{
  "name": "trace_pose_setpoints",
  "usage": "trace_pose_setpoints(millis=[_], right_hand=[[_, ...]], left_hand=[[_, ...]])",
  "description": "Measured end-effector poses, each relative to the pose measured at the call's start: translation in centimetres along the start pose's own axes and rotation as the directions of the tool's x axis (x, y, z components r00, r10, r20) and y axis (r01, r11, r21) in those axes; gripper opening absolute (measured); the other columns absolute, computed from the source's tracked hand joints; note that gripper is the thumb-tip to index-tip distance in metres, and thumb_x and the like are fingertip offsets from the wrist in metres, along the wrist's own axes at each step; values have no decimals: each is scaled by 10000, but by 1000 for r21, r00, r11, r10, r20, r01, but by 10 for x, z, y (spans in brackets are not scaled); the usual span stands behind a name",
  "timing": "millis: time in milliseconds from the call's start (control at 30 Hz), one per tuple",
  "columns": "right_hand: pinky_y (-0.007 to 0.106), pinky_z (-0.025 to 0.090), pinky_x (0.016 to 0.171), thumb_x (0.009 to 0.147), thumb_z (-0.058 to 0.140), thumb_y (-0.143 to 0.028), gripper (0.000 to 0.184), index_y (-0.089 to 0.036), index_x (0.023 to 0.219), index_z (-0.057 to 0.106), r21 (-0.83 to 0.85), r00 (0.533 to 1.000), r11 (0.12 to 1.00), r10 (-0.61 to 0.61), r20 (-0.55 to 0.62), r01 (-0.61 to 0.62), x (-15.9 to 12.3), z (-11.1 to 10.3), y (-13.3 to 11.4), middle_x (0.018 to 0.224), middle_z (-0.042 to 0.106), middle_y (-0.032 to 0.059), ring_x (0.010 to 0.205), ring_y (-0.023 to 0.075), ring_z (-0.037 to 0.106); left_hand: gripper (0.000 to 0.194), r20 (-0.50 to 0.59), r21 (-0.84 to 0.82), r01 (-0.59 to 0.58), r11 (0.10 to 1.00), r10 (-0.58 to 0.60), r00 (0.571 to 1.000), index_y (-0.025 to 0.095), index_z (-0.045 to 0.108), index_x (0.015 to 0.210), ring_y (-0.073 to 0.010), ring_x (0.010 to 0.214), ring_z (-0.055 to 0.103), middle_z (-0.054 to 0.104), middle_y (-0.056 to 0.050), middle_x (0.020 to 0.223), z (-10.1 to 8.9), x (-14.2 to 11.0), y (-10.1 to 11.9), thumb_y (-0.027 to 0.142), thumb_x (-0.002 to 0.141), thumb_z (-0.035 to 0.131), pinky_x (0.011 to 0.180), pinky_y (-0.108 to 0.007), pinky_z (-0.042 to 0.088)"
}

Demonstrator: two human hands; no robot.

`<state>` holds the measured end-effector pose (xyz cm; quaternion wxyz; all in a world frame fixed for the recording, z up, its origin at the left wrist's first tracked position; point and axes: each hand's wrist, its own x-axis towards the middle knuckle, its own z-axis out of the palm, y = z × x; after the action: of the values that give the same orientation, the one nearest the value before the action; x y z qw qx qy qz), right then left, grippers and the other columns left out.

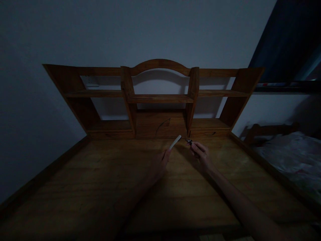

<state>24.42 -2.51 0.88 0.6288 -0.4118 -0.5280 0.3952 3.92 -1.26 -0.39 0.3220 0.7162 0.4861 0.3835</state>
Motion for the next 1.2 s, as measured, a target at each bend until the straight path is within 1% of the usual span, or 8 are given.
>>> trace_pose_setpoints(millis=[167,300,433,633,800,900,1067,1200], right_hand=[[209,180,394,823,596,-389,246,-154,877,651,133,995,988,72,64,-80,2,-1,8,542,386,-41,449,80,274],[179,158,382,869,533,-346,222,-150,913,628,328,958,913,173,227,-243,3,-3,16,526,321,-64,425,59,173],[167,180,384,892,493,-307,201,-149,940,608,415,910,833,228,347,-367,3,-5,16,530,323,-65,423,56,153],[170,224,383,897,462,-311,188,-162,863,571,447,865,771,258,430,-452,2,-4,16,520,340,-53,408,62,203],[173,215,370,905,430,-293,197,-157,834,554,468,824,712,284,490,-523,4,-6,17,510,288,-62,409,72,170],[177,220,368,904,423,-283,199,-155,822,553,471,818,706,277,504,-529,4,-7,15,510,274,-63,412,79,162],[188,247,367,895,437,-283,183,-158,827,552,437,811,726,285,512,-531,3,-6,12,512,285,-64,398,79,180],[180,224,357,898,438,-280,191,-151,822,557,448,811,719,280,513,-532,4,-6,14,495,269,-72,391,73,160]], left_hand=[[489,90,41,-108,993,104,990,188,545,691,-131,602,512,543,16,617,3,-5,5,513,926,265,589,-254,333],[505,34,103,-70,992,67,997,190,575,718,-135,585,513,552,9,607,6,-1,2,515,928,251,580,-254,333],[511,-30,120,-17,993,21,999,192,599,785,-137,606,524,582,-4,657,4,1,-2,527,924,240,568,-244,336],[469,32,122,-97,988,94,995,201,606,875,-131,595,528,586,7,661,5,-7,6,544,914,288,584,-241,347],[549,-23,128,12,992,-9,1000,192,612,828,-134,579,520,573,-1,639,3,0,0,558,919,214,561,-246,341],[559,-48,99,26,995,-22,999,189,612,850,-132,579,519,561,3,630,0,1,-1,557,920,197,555,-241,341],[501,51,131,-60,990,53,997,218,629,949,-132,582,526,594,7,667,4,-4,5,559,912,263,557,-240,337],[535,7,178,13,984,-14,1000,210,645,913,-144,575,530,582,-4,643,3,-1,5,559,915,239,567,-253,345]])
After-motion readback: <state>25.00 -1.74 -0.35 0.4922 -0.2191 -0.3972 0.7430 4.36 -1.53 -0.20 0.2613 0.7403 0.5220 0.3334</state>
